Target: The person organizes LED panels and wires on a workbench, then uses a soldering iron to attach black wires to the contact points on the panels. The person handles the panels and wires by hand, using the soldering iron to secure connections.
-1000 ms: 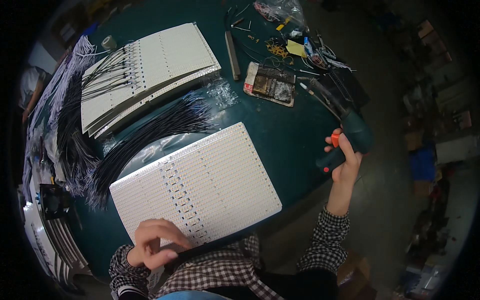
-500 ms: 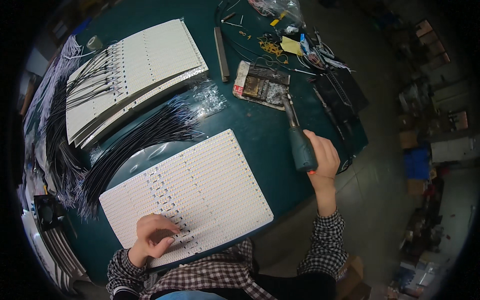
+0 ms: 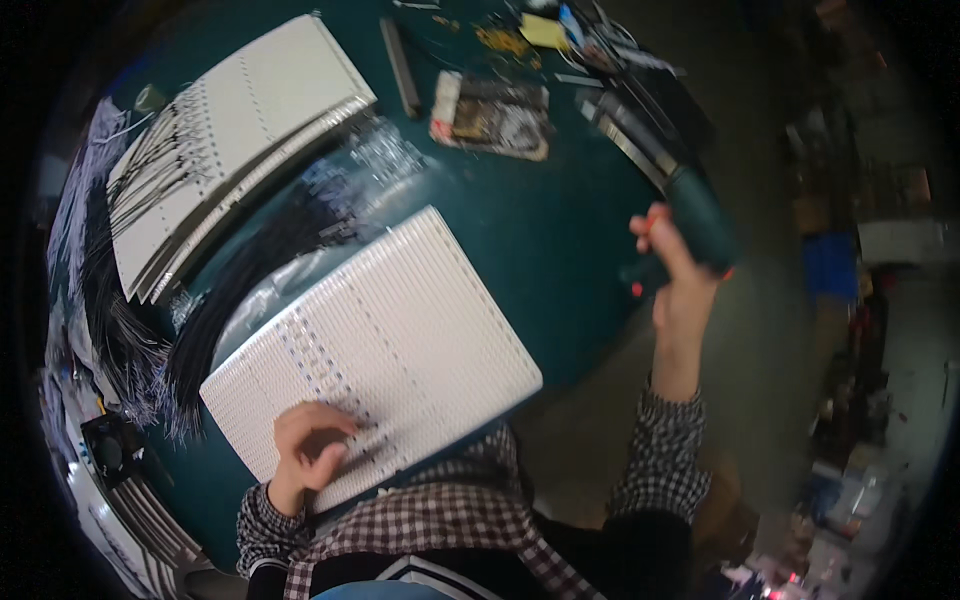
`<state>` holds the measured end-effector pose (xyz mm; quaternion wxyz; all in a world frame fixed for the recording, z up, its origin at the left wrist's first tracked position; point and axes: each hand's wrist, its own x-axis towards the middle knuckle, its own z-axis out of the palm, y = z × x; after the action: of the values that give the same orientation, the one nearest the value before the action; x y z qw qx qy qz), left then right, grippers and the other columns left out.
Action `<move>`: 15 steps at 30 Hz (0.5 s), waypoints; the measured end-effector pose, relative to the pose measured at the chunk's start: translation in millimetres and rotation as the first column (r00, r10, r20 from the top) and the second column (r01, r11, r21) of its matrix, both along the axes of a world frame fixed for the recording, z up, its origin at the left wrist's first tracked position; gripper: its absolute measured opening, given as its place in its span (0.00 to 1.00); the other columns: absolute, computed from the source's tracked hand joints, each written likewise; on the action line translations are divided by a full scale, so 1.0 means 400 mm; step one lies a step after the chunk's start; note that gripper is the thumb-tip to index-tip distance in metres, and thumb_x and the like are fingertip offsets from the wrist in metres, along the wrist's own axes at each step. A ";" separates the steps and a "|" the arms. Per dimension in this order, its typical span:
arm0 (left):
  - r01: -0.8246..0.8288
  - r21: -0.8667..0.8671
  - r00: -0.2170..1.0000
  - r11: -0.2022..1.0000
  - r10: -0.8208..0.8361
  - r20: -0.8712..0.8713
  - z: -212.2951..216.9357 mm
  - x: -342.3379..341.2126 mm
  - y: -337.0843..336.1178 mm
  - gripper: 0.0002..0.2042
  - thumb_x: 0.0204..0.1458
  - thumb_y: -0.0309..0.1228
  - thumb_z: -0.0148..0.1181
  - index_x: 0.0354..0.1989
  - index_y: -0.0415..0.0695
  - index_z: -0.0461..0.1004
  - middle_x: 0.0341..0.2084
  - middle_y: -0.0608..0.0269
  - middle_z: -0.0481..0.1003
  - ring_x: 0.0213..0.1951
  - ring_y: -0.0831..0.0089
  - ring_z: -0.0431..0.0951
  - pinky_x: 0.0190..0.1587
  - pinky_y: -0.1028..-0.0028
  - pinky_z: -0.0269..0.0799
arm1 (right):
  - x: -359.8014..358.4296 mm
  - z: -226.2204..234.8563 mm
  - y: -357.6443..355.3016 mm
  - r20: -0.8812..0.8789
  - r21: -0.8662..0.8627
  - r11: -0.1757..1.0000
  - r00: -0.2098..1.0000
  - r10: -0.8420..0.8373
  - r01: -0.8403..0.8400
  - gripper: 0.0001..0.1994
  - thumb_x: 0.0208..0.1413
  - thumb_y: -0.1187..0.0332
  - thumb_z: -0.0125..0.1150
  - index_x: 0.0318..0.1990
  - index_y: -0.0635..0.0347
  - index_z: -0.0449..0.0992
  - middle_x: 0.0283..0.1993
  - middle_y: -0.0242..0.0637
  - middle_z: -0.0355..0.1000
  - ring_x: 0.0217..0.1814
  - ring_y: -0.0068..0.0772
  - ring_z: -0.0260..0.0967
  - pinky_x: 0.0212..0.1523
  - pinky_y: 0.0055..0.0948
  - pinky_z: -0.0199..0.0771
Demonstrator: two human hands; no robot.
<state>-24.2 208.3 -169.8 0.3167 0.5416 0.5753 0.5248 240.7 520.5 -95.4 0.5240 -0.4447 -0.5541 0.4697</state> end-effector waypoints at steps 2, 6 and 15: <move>-0.018 0.001 1.000 1.000 0.018 -0.019 -0.006 0.005 -0.007 0.07 0.41 0.28 0.60 0.29 0.39 0.75 0.25 0.57 0.78 0.27 0.65 0.78 0.32 0.72 0.72 | 0.091 0.035 0.025 -0.284 -0.164 0.983 0.958 0.034 -0.083 0.15 0.55 0.76 0.58 0.50 0.67 0.70 0.41 0.40 0.74 0.39 0.35 0.75 0.33 0.27 0.76; -0.061 0.032 0.998 0.998 0.062 -0.023 -0.007 0.028 -0.008 0.09 0.45 0.27 0.58 0.30 0.34 0.74 0.24 0.56 0.75 0.27 0.68 0.76 0.32 0.74 0.71 | 0.304 0.115 0.010 -0.579 -0.078 0.930 0.776 0.252 -0.360 0.18 0.60 0.71 0.54 0.56 0.67 0.64 0.47 0.38 0.69 0.48 0.32 0.70 0.39 0.29 0.77; -0.100 0.030 0.988 0.994 0.103 -0.115 -0.052 0.026 -0.024 0.06 0.47 0.24 0.58 0.31 0.33 0.75 0.25 0.55 0.76 0.30 0.68 0.77 0.35 0.73 0.70 | 0.758 0.496 -0.078 -0.631 0.153 0.878 0.639 0.440 -0.454 0.20 0.60 0.75 0.50 0.58 0.68 0.59 0.46 0.37 0.65 0.45 0.26 0.65 0.40 0.25 0.71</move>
<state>-13.8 198.6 -190.5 0.2486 0.5451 0.6132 0.5148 544.0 489.2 103.0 0.5457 -0.1083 -0.4256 0.7137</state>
